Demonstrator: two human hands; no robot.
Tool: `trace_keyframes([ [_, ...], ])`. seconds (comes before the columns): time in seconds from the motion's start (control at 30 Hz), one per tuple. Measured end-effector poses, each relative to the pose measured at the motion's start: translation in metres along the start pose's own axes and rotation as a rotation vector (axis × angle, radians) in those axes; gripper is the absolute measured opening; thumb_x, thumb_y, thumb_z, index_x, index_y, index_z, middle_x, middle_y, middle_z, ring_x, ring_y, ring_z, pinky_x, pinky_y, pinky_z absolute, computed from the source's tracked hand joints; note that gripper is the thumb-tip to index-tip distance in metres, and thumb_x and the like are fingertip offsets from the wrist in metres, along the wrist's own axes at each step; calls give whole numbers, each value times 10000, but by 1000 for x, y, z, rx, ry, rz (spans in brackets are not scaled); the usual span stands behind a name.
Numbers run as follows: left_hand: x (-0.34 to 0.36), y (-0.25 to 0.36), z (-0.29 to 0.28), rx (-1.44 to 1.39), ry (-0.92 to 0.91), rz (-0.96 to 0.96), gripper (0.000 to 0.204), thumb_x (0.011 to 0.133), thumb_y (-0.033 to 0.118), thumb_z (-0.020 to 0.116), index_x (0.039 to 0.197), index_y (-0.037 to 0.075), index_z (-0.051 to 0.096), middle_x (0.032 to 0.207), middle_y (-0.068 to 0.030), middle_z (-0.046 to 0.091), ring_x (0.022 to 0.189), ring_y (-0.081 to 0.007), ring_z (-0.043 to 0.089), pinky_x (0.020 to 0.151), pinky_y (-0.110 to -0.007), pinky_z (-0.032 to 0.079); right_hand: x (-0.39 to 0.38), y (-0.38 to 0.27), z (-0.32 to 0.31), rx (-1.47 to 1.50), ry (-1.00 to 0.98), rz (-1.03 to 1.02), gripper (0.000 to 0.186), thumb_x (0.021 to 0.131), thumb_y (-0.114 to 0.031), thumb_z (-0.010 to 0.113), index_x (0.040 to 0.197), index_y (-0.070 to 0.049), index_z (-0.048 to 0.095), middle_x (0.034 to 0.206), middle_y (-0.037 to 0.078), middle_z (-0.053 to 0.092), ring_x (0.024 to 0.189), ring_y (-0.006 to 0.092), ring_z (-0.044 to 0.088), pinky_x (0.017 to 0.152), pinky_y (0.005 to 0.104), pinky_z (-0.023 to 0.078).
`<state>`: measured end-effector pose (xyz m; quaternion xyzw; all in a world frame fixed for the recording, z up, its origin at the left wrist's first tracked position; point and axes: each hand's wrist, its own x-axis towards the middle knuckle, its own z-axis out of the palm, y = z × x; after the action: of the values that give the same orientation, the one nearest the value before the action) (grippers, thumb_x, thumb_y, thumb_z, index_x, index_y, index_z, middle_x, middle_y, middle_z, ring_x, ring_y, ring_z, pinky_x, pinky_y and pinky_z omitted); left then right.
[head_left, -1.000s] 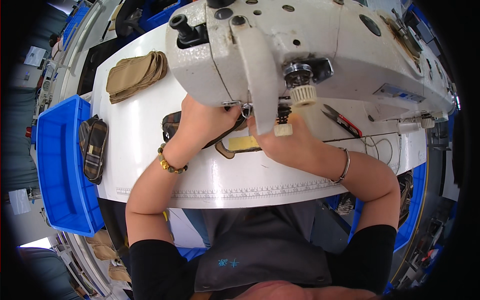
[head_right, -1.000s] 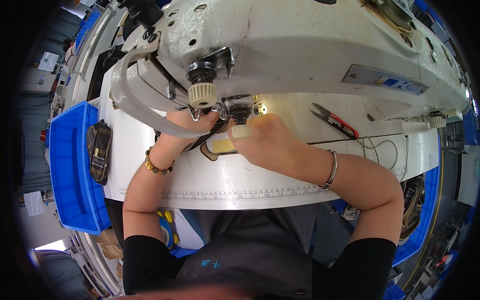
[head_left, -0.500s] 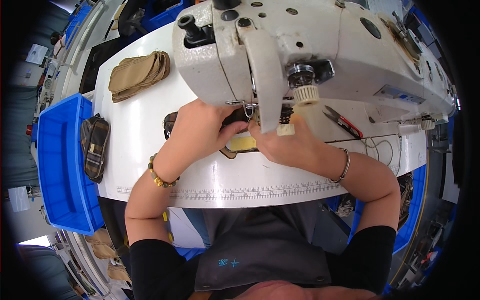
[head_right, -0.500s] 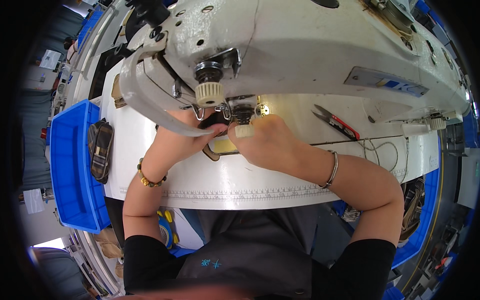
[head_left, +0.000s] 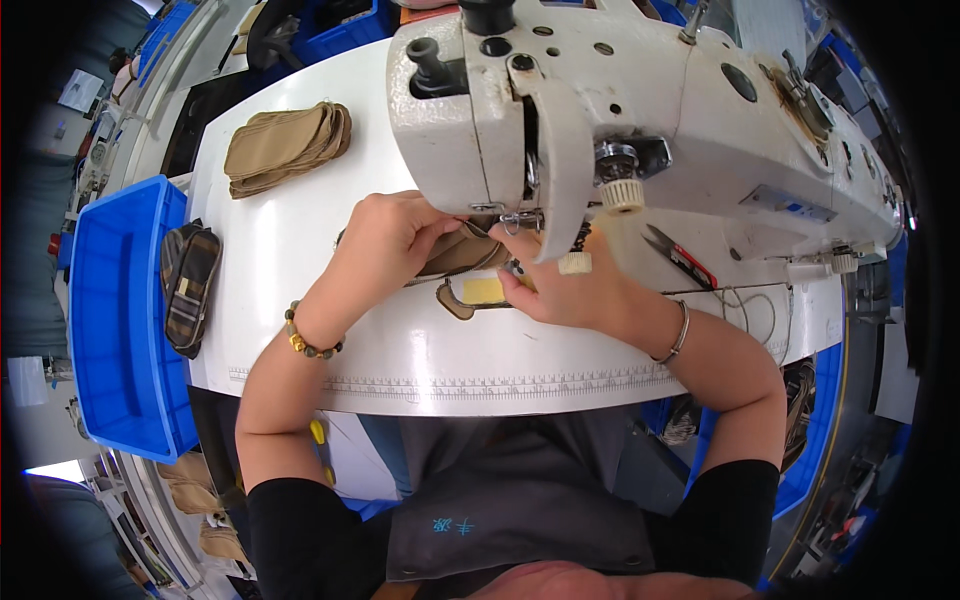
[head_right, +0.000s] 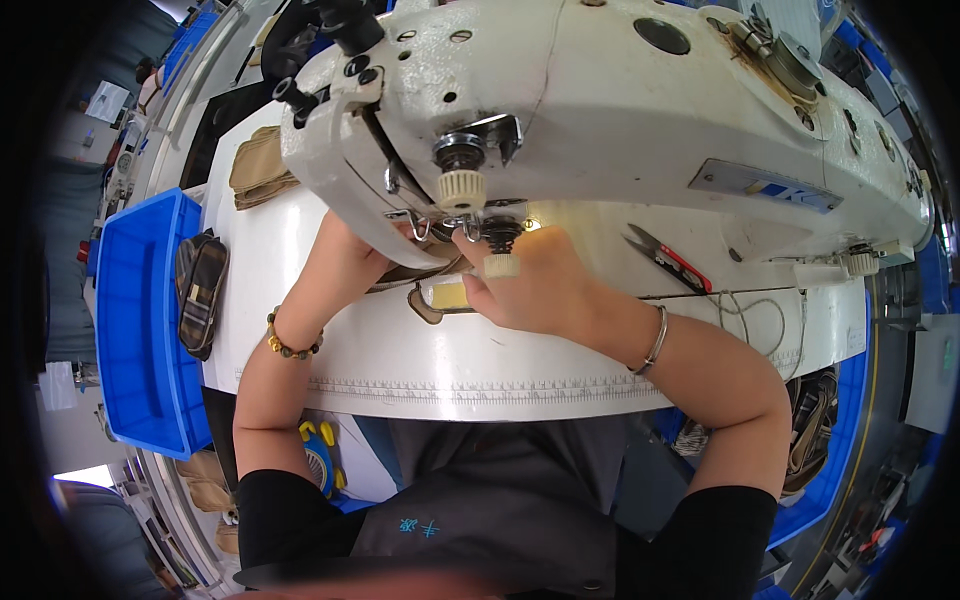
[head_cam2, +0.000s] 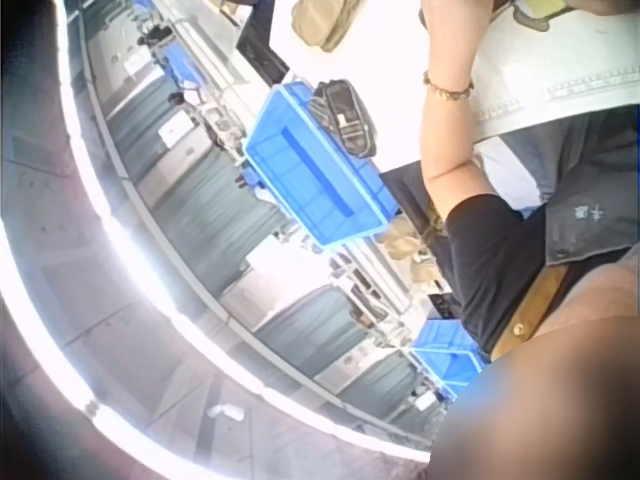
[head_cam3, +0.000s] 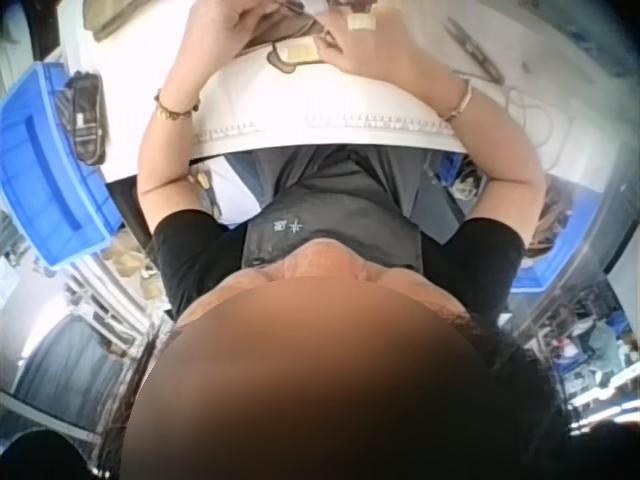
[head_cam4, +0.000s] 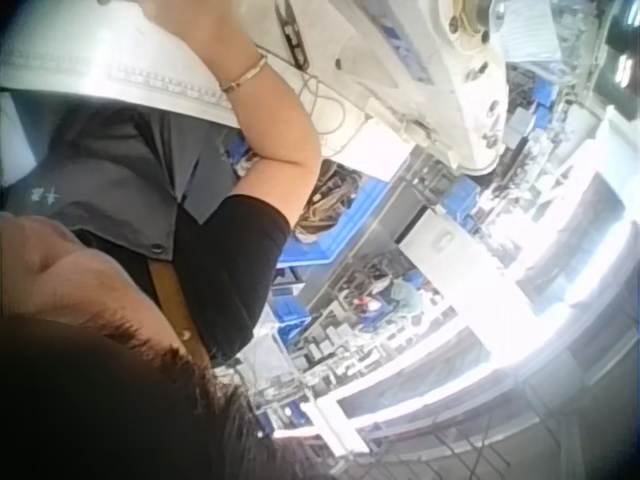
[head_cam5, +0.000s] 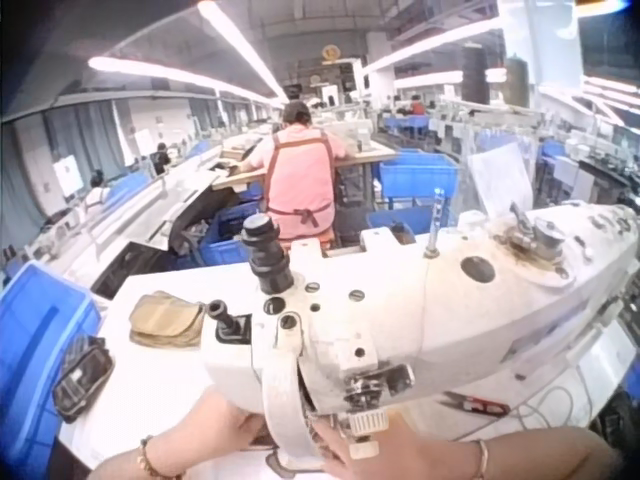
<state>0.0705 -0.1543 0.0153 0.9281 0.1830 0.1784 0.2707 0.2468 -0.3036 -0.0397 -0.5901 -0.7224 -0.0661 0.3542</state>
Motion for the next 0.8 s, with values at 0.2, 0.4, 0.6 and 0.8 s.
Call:
trace_keyframes([
  [0.2,1,5,9,161,84,17,163,774,21,693,878,115,776,846,-87,718,672,-280,682,599,-350,539,-2,-2,-1,29,-123,-35,347,780,-203,677,1089,-56,616,761,71,649,568,296,627,499,422,498],
  [0.4,-5,0,20,462,223,318,165,683,72,699,794,168,774,903,41,689,936,-172,642,684,-298,502,-7,-20,-9,208,-321,54,244,794,-193,666,978,-72,560,857,58,631,574,289,610,481,434,474],
  [0.6,-4,12,18,517,95,344,134,688,120,701,812,103,749,924,24,678,960,-183,609,739,-301,488,-10,-23,-17,-179,-286,-158,81,775,-101,656,820,-85,590,838,31,585,593,150,580,401,298,400],
  [0.8,-5,12,26,396,79,427,254,674,163,732,917,89,729,899,2,657,872,-181,623,704,-306,503,-5,-20,-5,-287,98,-361,114,730,-147,646,827,-97,613,735,-25,476,474,65,456,378,266,348],
])
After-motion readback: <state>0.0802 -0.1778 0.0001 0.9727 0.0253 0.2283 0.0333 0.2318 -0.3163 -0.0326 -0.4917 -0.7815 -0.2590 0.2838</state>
